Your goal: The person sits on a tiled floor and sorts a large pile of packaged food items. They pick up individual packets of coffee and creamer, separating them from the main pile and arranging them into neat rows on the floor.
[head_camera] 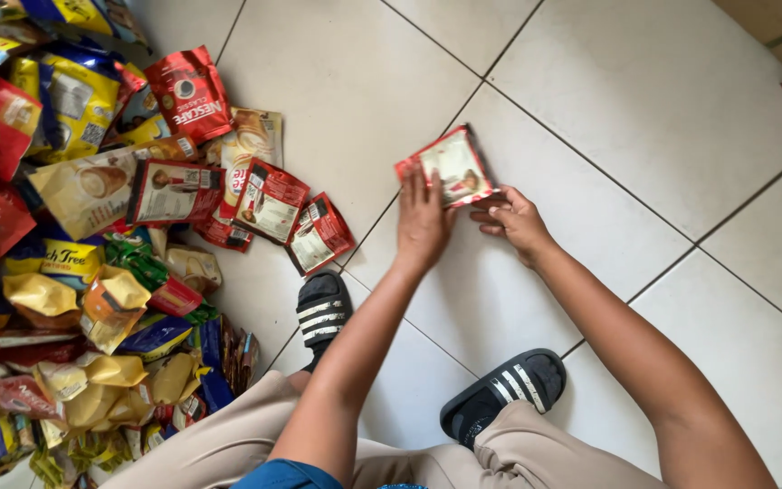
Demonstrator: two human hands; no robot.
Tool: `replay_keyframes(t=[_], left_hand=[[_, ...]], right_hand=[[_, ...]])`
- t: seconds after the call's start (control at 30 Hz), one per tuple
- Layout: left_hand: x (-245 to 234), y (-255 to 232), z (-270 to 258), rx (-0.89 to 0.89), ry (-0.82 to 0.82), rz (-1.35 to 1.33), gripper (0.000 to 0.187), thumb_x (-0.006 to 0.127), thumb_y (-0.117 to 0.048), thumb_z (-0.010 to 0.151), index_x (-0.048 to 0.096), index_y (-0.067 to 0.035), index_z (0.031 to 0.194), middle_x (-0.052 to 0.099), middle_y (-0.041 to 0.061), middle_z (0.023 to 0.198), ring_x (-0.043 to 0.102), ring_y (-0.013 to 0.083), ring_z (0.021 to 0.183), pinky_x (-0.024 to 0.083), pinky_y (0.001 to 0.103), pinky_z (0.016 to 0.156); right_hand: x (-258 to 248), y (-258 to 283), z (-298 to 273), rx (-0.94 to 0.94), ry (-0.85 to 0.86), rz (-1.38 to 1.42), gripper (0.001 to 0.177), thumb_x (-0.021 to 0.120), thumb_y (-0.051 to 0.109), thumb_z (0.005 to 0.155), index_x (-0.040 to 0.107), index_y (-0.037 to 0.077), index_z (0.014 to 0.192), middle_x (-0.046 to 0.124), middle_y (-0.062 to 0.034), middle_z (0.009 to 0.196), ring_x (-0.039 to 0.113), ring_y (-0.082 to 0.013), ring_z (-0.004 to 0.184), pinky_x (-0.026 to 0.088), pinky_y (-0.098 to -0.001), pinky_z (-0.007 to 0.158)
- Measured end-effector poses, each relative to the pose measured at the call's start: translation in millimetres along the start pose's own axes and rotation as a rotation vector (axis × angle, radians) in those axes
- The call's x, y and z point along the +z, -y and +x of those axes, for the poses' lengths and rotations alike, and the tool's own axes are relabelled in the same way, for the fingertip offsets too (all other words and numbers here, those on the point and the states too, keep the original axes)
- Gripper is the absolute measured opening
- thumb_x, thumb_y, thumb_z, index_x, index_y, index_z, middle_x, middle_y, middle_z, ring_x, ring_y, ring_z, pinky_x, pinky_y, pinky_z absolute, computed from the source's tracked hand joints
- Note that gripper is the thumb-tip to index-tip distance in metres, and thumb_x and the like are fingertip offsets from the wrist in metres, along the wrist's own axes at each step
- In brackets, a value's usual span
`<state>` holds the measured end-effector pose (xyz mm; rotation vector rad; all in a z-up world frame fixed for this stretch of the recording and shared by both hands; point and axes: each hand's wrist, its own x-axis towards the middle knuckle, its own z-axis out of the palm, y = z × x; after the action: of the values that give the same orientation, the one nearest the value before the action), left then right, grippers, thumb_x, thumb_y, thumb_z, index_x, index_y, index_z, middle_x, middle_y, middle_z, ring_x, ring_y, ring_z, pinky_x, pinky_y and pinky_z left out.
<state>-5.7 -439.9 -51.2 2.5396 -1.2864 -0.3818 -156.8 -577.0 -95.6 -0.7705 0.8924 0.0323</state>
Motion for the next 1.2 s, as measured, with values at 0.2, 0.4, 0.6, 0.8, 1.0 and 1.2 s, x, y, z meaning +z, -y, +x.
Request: replay_keyframes(t=[0.2, 0.4, 0.6, 0.8, 1.0, 1.2], left_hand=[[-13.0, -83.7, 15.8, 0.183, 0.183, -0.379, 0.071, 0.070, -0.030, 0.096, 0.040, -0.005, 0.155, 0.036, 0.025, 0.162, 0.032, 0.0444, 0.152, 0.036, 0.049, 0.120], [-9.5, -122.8, 42.2, 0.390, 0.392, -0.679, 0.057, 0.062, -0.030, 0.104, 0.043, -0.013, 0.155, 0.044, 0.018, 0.160, 0.043, 0.0366, 0.147, 0.042, 0.045, 0.116], [1.2, -163.0, 89.9, 0.335, 0.260, -0.565, 0.036, 0.061, -0.031, 0.102, 0.063, -0.022, 0.137, 0.062, 0.010, 0.128, 0.062, 0.0292, 0.115, 0.054, 0.042, 0.095], [29.6, -215.0, 137.0, 0.180, 0.221, -0.625, 0.031, 0.063, -0.031, 0.101, 0.065, -0.018, 0.129, 0.063, 0.010, 0.116, 0.067, 0.0295, 0.105, 0.056, 0.040, 0.085], [104.0, -240.5, 185.3, 0.212, 0.096, -0.910, 0.037, 0.063, -0.027, 0.103, 0.059, -0.012, 0.136, 0.064, 0.012, 0.127, 0.070, 0.0307, 0.110, 0.059, 0.038, 0.093], [126.3, -262.5, 215.9, 0.183, 0.148, -0.957, 0.036, 0.062, -0.027, 0.104, 0.059, -0.009, 0.135, 0.071, 0.013, 0.124, 0.070, 0.0307, 0.114, 0.058, 0.039, 0.096]], right_hand=[[-54.9, -1.6, -0.2, -0.048, -0.191, 0.074, 0.042, 0.055, 0.028, 0.110, 0.057, 0.005, 0.145, 0.069, -0.0081, 0.127, 0.062, -0.0204, 0.102, 0.055, -0.0376, 0.084], [-87.5, 64.2, -64.9, -0.336, -0.218, 0.168, 0.034, 0.060, 0.028, 0.102, 0.056, 0.013, 0.133, 0.068, -0.0022, 0.118, 0.067, -0.0174, 0.107, 0.060, -0.0344, 0.083], [-149.1, 55.7, -72.5, -0.406, -0.596, 0.301, 0.016, 0.060, 0.005, 0.100, 0.058, 0.015, 0.112, 0.071, -0.0050, 0.105, 0.067, -0.0191, 0.079, 0.059, -0.0365, 0.070], [-161.7, 89.5, -82.6, -0.587, -0.741, 0.234, 0.011, 0.062, 0.003, 0.107, 0.059, 0.011, 0.113, 0.070, -0.0029, 0.101, 0.070, -0.0172, 0.084, 0.061, -0.0337, 0.074], [-197.3, 104.7, -55.6, -0.603, -0.837, 0.270, 0.010, 0.061, 0.007, 0.107, 0.058, 0.010, 0.116, 0.070, -0.0041, 0.108, 0.073, -0.0180, 0.091, 0.063, -0.0341, 0.080], [-217.2, 113.6, -25.5, -0.711, -0.796, 0.208, 0.028, 0.059, 0.010, 0.112, 0.052, 0.015, 0.139, 0.069, -0.0040, 0.122, 0.073, -0.0213, 0.114, 0.063, -0.0398, 0.098]])
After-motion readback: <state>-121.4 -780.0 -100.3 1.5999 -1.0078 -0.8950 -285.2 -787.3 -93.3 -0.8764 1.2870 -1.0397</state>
